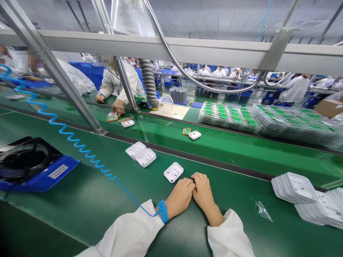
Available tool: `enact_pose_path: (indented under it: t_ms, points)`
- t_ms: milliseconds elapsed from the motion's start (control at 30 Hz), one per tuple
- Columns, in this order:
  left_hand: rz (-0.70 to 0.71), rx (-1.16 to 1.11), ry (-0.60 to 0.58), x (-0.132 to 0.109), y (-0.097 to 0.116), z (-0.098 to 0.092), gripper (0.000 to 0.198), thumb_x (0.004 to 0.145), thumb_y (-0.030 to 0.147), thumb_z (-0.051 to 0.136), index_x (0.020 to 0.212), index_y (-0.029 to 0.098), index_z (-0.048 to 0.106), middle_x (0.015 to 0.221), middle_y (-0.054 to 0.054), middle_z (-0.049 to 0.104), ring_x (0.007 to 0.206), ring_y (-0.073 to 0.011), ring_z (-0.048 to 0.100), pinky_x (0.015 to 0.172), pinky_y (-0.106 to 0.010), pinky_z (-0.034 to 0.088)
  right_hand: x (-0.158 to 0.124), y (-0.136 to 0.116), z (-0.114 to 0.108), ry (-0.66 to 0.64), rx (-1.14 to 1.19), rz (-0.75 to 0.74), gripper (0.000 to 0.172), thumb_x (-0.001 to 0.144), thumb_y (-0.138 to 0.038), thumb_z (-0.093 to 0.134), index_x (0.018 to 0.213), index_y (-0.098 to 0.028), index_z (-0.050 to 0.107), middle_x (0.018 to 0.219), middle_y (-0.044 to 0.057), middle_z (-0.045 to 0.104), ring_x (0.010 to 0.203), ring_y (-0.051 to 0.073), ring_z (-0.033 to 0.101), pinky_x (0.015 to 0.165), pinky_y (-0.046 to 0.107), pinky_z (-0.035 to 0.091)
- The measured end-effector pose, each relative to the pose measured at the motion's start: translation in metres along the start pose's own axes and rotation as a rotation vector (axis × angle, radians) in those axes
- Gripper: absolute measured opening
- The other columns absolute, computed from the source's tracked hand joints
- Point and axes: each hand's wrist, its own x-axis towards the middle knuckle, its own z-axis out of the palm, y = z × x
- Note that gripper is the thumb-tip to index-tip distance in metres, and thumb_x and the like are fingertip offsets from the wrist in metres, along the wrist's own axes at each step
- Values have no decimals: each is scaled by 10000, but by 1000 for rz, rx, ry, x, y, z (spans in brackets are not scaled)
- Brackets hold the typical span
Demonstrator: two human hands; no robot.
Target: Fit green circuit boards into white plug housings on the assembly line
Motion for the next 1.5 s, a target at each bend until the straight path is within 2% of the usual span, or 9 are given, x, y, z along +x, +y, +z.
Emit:
enact_pose_path:
  t_ms: [667,1133,1267,1500]
  points:
    - [-17,13,-33,1,2,-4,173,838,129,398,971,168,502,1034,-71,527,974,-216,456,843,-387,404,1,-2,-2,-3,29,-3,288,762,-131,441,1027,-170,545,1077,96,577,980,227,478,842,387,385]
    - [-54,-15,-47,1,5,-9,241,796,95,417,1016,179,467,1035,-62,536,980,-215,459,849,-382,404,1,0,-1,12,18,-24,277,773,-146,451,1030,-173,551,1071,98,584,981,228,492,833,389,395]
    - [-52,-3,-62,1,5,-10,196,791,96,413,957,176,479,1031,-69,535,979,-221,460,848,-389,405,1,1,0,7,19,-21,286,764,-129,447,1027,-178,548,1072,93,583,981,227,492,831,384,396]
    - [-44,-2,-34,0,4,-7,201,801,108,416,978,168,490,1044,-79,520,992,-225,452,858,-394,400,0,1,-1,6,28,-31,284,765,-139,443,1031,-173,538,1073,96,580,980,229,487,832,387,392]
